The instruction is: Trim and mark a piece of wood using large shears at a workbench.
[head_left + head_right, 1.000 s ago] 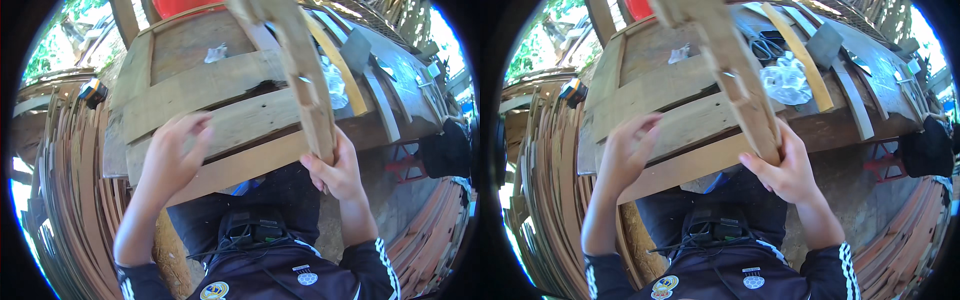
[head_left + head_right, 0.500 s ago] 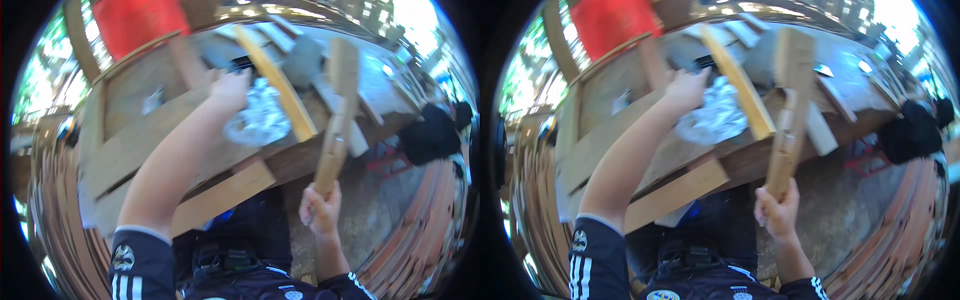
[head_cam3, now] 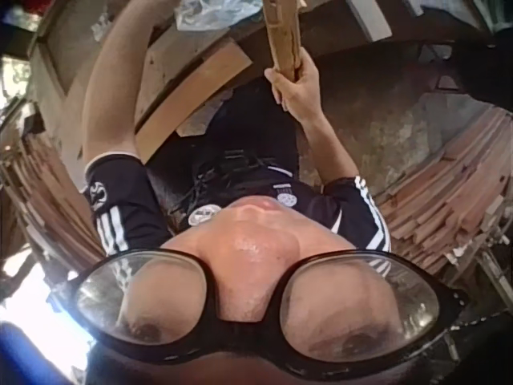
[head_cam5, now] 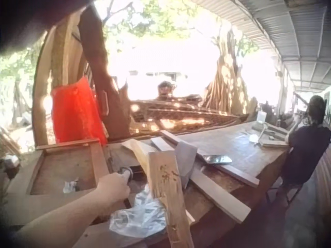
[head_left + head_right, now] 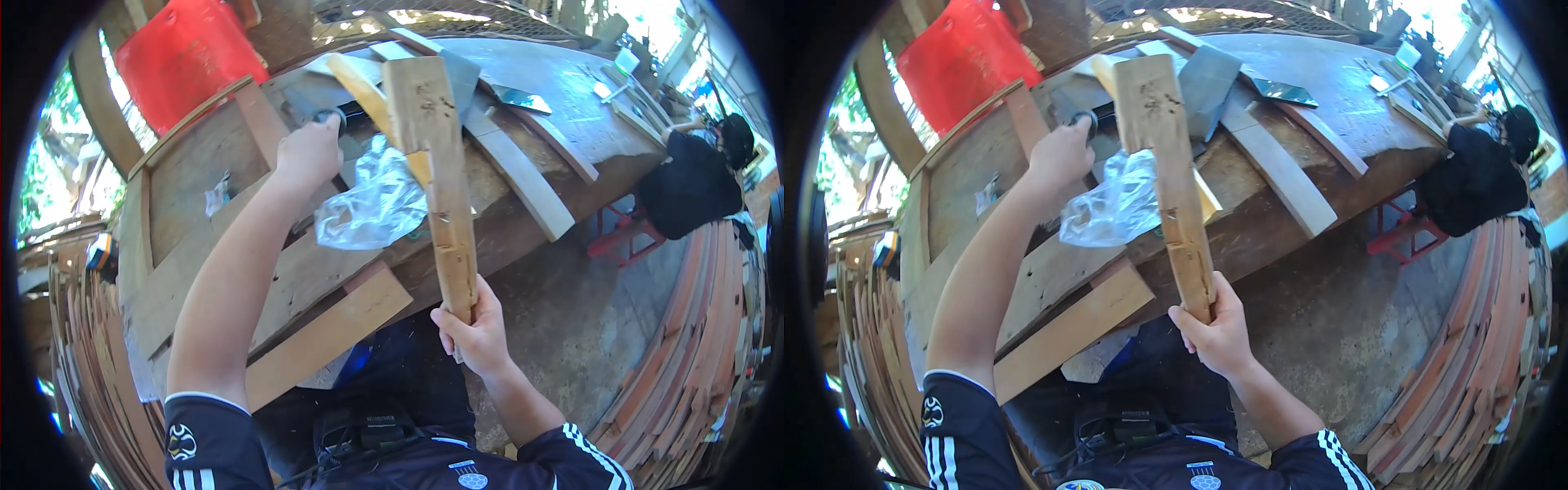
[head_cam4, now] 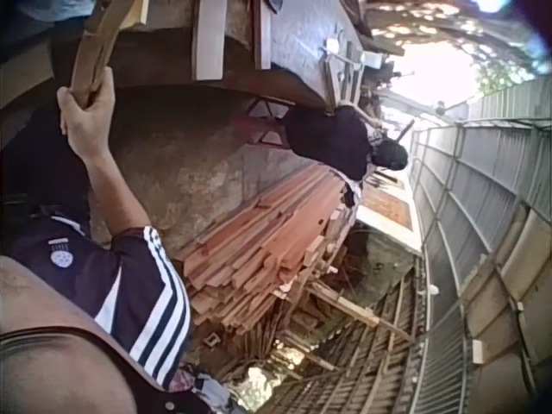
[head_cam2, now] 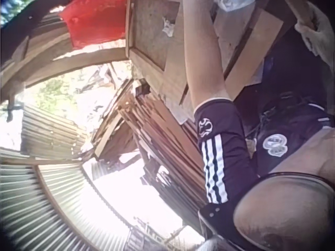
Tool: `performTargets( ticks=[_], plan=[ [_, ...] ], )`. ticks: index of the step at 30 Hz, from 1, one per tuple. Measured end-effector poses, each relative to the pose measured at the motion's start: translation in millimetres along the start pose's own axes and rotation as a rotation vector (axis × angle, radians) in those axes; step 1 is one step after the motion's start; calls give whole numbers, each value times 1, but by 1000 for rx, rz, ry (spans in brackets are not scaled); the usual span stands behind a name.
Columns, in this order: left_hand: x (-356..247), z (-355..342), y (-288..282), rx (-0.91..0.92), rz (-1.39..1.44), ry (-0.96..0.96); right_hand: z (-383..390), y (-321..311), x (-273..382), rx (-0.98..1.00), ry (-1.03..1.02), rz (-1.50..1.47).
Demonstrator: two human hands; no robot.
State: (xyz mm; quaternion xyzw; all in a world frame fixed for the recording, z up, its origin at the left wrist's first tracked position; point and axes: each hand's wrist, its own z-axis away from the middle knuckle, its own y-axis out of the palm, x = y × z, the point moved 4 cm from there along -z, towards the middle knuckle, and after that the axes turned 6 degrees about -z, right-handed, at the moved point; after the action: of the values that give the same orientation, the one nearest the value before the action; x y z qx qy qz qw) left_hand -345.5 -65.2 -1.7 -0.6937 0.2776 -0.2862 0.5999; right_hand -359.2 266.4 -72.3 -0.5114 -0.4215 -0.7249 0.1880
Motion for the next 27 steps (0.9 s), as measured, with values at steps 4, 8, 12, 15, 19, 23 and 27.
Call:
performTargets(
  ticks=[4,8,12,15,19,23,27],
  plan=[
    [56,3,-7,-168,510,15,12,-4,-1,8,19,31],
    [95,51,-44,-181,1270,-390,19,-6,-8,21,33,50],
    [161,143,-69,-118,1385,-402,19,9,-10,97,41,113],
    [189,216,-64,-72,1377,-402,18,16,-9,118,50,200],
    [184,306,-66,31,775,-341,15,42,-20,225,103,237],
    [177,356,-60,-69,131,-134,19,72,-22,267,114,316],
    [196,395,-62,-23,236,-253,29,78,-20,285,111,385]
  ],
)
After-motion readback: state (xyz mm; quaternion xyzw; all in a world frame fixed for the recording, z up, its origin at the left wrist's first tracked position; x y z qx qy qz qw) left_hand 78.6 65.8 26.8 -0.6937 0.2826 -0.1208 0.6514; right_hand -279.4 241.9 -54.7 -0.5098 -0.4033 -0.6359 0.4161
